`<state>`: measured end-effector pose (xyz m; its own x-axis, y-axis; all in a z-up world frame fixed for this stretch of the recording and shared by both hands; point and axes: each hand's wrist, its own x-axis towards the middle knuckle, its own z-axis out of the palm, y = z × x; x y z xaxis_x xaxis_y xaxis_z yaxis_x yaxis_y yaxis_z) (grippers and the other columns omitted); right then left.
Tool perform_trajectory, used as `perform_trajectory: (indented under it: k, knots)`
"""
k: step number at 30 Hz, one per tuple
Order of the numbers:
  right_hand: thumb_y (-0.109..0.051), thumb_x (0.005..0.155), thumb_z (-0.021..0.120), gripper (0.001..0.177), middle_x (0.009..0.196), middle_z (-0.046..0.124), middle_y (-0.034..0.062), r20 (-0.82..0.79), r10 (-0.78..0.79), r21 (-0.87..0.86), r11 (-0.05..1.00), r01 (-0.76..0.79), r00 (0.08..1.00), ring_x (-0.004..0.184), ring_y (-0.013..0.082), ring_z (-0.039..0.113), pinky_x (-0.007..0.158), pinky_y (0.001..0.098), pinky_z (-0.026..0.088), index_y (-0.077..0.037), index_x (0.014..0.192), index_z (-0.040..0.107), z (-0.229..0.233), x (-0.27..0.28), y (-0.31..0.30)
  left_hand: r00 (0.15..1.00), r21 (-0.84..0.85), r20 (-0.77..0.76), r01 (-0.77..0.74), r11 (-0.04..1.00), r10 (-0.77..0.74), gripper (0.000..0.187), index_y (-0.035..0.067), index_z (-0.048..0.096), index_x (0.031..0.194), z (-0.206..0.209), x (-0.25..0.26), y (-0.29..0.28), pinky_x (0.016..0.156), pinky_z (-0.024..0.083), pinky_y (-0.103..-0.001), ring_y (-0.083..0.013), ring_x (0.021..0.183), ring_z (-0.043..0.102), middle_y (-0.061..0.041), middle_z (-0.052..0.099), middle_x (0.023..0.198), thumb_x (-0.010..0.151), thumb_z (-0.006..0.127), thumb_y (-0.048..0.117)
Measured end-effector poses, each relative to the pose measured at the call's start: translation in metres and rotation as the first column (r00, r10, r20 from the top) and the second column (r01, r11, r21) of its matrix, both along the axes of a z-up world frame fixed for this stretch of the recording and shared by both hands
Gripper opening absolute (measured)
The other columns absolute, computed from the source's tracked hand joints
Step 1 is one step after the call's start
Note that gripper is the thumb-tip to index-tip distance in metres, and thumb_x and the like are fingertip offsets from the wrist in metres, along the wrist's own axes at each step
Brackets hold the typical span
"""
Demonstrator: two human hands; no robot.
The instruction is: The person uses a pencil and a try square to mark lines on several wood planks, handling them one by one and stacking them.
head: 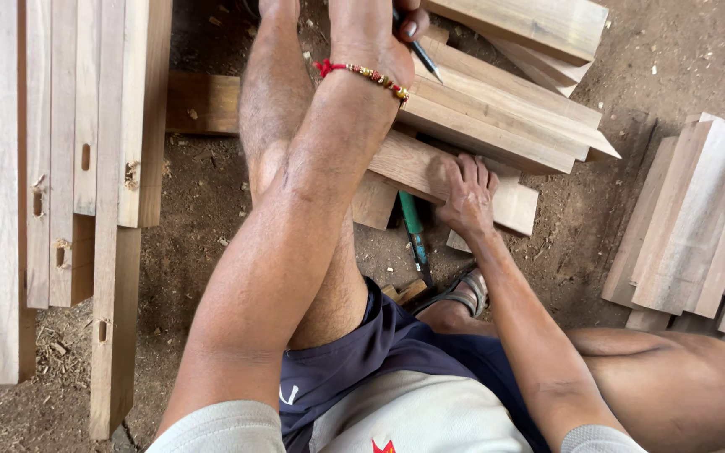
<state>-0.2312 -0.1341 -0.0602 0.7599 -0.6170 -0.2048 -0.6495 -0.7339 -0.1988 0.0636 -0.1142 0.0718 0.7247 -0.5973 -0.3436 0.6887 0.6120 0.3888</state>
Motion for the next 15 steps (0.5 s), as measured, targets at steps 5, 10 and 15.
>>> perform_trajectory:
  k: [5,10,15]
  knots:
    - [-0.001,0.06,0.077,0.087,0.143,0.05,0.0199,0.087,0.005,0.017,1.0,-0.007,0.996,0.136,0.0393,0.045,0.116,0.0626,0.034,-0.018,0.141,0.052,0.025,-0.011,0.022,0.998,0.105,-0.058,0.027,0.994,-0.021,0.021,0.011,0.053,0.072,0.016,0.014,0.009,0.038,0.028,-0.032,-0.0136,0.045,0.044,-0.001,0.048,0.056,0.091,0.059,0.016]
    - [-0.001,0.052,0.08,0.092,0.142,0.05,0.0158,0.14,0.076,-0.034,0.997,-0.072,0.987,0.136,0.0382,0.045,0.116,0.0623,0.031,-0.018,0.138,0.052,0.06,-0.011,0.033,0.998,0.131,-0.023,0.06,0.99,-0.057,0.015,0.011,0.06,0.079,0.048,0.021,0.04,0.04,0.033,-0.032,-0.0139,0.048,0.047,-0.003,0.055,0.06,0.086,0.065,0.023]
    - [-0.002,0.053,0.083,0.092,0.141,0.049,0.0166,0.123,0.073,-0.133,0.989,-0.057,0.99,0.136,0.0382,0.044,0.115,0.0625,0.029,-0.022,0.137,0.052,0.107,0.006,0.007,0.991,0.135,-0.13,0.002,0.991,0.016,0.013,0.012,0.057,0.08,0.066,0.021,0.053,0.042,0.032,-0.031,-0.0132,0.052,0.046,-0.001,0.053,0.063,0.086,0.064,0.022]
